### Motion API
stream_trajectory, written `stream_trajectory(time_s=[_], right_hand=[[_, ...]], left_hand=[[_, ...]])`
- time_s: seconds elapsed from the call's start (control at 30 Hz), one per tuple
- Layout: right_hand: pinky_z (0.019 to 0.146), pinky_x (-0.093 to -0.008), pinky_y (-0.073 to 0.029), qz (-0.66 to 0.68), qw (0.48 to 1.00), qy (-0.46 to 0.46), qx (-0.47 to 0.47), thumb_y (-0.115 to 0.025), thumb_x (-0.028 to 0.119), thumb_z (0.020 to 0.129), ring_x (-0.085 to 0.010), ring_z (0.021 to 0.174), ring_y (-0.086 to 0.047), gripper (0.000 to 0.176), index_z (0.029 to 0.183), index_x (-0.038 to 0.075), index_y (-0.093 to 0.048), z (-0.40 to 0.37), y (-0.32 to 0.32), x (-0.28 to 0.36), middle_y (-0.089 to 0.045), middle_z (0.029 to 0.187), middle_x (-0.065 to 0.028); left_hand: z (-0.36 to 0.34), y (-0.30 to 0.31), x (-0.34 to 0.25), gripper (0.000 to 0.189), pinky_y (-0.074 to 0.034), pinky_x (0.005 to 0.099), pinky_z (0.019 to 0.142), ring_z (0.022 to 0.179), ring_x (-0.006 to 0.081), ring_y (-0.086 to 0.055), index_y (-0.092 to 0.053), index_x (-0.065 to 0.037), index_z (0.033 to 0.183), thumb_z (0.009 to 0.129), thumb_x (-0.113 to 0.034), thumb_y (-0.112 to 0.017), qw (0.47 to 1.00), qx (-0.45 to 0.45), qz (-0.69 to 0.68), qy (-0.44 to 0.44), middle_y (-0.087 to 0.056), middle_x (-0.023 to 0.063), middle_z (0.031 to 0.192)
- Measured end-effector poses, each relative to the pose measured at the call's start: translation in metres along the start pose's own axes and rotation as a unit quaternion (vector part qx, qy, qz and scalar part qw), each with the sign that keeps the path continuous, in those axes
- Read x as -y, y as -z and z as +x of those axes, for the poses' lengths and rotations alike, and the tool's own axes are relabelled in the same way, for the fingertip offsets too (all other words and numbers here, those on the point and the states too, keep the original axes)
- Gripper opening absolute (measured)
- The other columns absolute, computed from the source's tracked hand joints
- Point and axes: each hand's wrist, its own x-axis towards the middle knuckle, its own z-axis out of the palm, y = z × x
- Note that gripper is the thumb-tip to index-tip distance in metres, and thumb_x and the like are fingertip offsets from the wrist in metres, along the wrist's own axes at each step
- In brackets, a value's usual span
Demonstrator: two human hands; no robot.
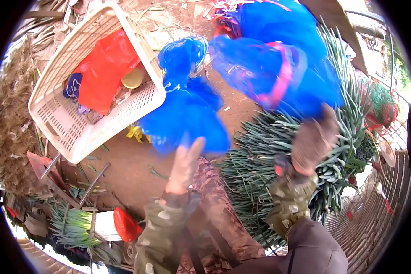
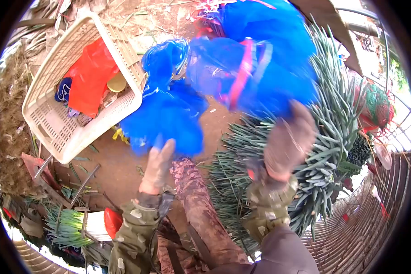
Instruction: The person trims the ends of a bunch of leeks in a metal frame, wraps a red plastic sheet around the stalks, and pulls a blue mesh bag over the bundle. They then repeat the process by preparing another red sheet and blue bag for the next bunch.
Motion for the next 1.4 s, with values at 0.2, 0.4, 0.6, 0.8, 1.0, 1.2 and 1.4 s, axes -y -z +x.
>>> stream_trajectory(time_s=[0.2,0.4,0.6,0.8,1.0,1.2,1.4], right_hand=[[0.067,-0.0282,-0.048,-0.131,0.985,-0.091,0.069,-0.064,0.019,0.09,-0.0153,0.075,-0.061,0.025,0.101,-0.002,-0.07,-0.051,0.023,0.075,-0.068,0.086,-0.0068],[0.07,-0.0238,-0.045,-0.151,0.88,-0.302,0.333,-0.067,0.011,0.088,-0.0097,0.077,-0.058,0.018,0.098,-0.002,-0.074,-0.171,-0.041,0.088,-0.067,0.086,-0.0041],[0.073,-0.0233,-0.045,-0.042,0.862,-0.417,0.286,-0.065,0.009,0.091,-0.009,0.078,-0.055,0.017,0.102,-0.003,-0.072,-0.3,-0.089,0.083,-0.061,0.09,0.0009],[0.077,-0.0264,-0.048,-0.248,0.799,-0.272,0.476,-0.066,0.018,0.094,-0.0118,0.085,-0.061,0.024,0.106,-0.003,-0.07,-0.415,-0.079,0.013,-0.069,0.094,-0.0052],[0.071,-0.0301,-0.053,-0.345,0.692,-0.154,0.615,-0.068,0.023,0.092,-0.0161,0.08,-0.067,0.03,0.106,-0.004,-0.068,-0.551,-0.108,0.04,-0.072,0.091,-0.0118],[0.059,-0.0301,-0.051,-0.268,0.629,-0.105,0.723,-0.07,0.023,0.09,-0.015,0.067,-0.064,0.03,0.097,-0.006,-0.065,-0.696,-0.149,0.082,-0.069,0.083,-0.0119],[0.078,-0.0273,-0.051,-0.15,0.676,-0.239,0.681,-0.059,0.011,0.097,-0.0132,0.082,-0.062,0.017,0.104,-0.004,-0.061,-0.748,-0.188,0.125,-0.068,0.092,-0.0075]], left_hand=[[-0.062,-0.061,-0.006,0.087,-0.042,0.0418,0.106,0.14,0.0333,-0.038,-0.022,-0.003,0.156,0.088,-0.025,-0.074,0.951,-0.017,0.265,-0.157,-0.031,0.0208,0.156],[-0.153,-0.009,-0.023,0.06,-0.051,0.0307,0.086,0.1,0.0163,-0.062,-0.051,-0.001,0.139,0.086,-0.017,-0.074,0.987,-0.105,-0.015,-0.118,-0.064,0.0096,0.118],[-0.257,0.098,-0.004,0.025,-0.048,0.0225,0.065,0.073,0.0054,-0.056,-0.067,-0.001,0.113,0.091,-0.013,-0.069,0.975,-0.209,-0.023,-0.07,-0.065,-0.0016,0.089],[-0.379,0.225,0.048,0.017,-0.048,0.0268,0.068,0.075,0.0131,-0.06,-0.07,-0.003,0.104,0.088,-0.005,-0.066,0.879,-0.391,0.167,-0.215,-0.068,0.0047,0.089],[-0.508,0.303,0.087,0.027,-0.045,0.0391,0.066,0.071,0.0263,-0.058,-0.071,-0.012,0.103,0.077,-0.008,-0.063,0.63,-0.452,0.568,-0.275,-0.063,0.0051,0.09],[-0.604,0.322,0.125,0.028,-0.044,0.0374,0.069,0.074,0.0241,-0.058,-0.068,-0.009,0.105,0.078,-0.01,-0.059,0.618,-0.374,0.638,-0.266,-0.06,0.0049,0.093],[-0.656,0.339,0.165,0.058,-0.048,0.0375,0.076,0.091,0.0212,-0.064,-0.06,0.0,0.127,0.075,-0.013,-0.081,0.826,-0.481,0.141,-0.258,-0.066,0.0093,0.111]])
